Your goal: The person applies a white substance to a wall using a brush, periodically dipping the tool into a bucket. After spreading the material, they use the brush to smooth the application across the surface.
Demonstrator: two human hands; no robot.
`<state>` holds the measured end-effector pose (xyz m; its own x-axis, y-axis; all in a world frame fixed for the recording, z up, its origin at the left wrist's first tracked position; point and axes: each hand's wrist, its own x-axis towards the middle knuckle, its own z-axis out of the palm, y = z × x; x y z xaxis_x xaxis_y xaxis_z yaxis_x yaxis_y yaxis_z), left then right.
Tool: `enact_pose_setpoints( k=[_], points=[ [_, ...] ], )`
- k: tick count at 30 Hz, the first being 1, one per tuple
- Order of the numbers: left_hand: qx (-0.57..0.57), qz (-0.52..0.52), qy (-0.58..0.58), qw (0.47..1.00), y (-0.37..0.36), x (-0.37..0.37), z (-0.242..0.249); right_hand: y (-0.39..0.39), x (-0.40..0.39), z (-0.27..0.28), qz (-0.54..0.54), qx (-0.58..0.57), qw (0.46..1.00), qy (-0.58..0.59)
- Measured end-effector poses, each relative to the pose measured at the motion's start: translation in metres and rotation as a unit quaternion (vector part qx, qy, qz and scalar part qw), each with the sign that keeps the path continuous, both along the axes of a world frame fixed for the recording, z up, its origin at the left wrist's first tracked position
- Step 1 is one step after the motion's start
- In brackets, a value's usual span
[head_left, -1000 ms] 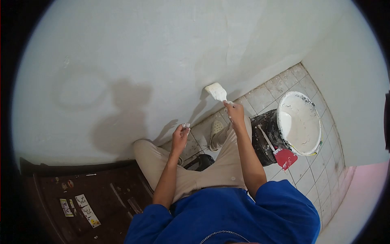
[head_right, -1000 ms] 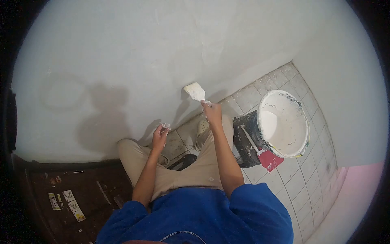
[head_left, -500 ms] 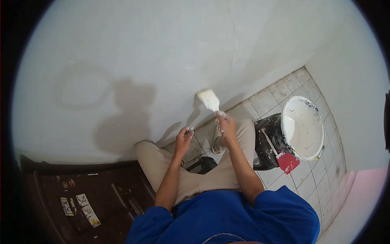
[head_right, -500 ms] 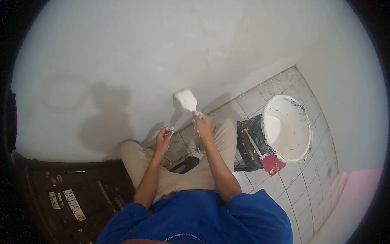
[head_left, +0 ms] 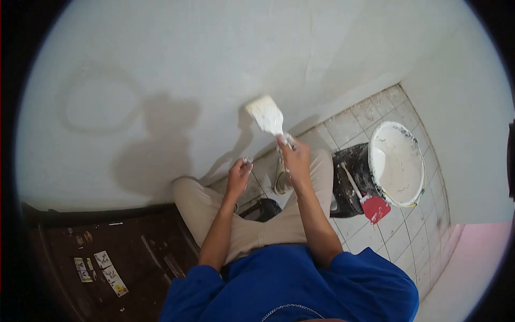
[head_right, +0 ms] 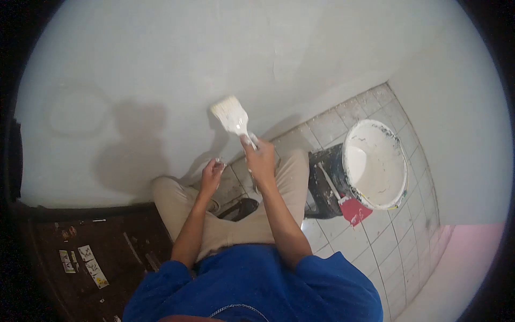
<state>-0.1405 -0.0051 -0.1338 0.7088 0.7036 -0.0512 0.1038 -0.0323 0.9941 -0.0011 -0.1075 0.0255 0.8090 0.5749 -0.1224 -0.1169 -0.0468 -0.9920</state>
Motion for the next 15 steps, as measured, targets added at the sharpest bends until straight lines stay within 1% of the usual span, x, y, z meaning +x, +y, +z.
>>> enact_pose_setpoints(
  k=[3, 4, 6, 8, 9, 11, 12, 14, 15],
  points=[
    [0.01, 0.011, -0.009, 1.0, -0.002, 0.004, -0.007, 0.021, 0.006, 0.003, 0.001, 0.001, 0.999, -0.043],
    [0.0, 0.01, -0.015, 1.0, -0.002, 0.004, -0.01, 0.022, 0.008, -0.008, 0.016, -0.026, 0.999, -0.033],
    [-0.019, 0.012, -0.033, 0.999, -0.001, 0.005, -0.012, 0.025, 0.019, -0.048, 0.052, -0.078, 0.995, -0.018],
    [-0.008, 0.012, -0.019, 1.0, 0.004, 0.007, -0.005, 0.012, 0.02, -0.077, 0.06, -0.136, 0.989, -0.027],
    [-0.008, 0.01, -0.007, 1.0, 0.001, 0.003, -0.004, 0.002, 0.017, -0.076, 0.063, -0.17, 0.983, -0.026],
    [-0.039, 0.013, 0.016, 0.999, 0.002, 0.0, -0.005, -0.016, 0.017, -0.076, 0.036, -0.137, 0.99, -0.006],
    [-0.055, 0.012, 0.032, 0.998, 0.003, -0.001, -0.007, -0.028, 0.016, -0.067, 0.019, -0.123, 0.992, 0.007],
    [-0.047, 0.015, 0.016, 0.999, 0.002, -0.002, -0.011, -0.053, 0.032, -0.045, 0.033, -0.131, 0.991, -0.011],
    [-0.043, 0.009, 0.005, 0.999, 0.0, 0.0, -0.014, -0.064, 0.038, -0.029, 0.017, -0.111, 0.992, -0.05]
  ],
)
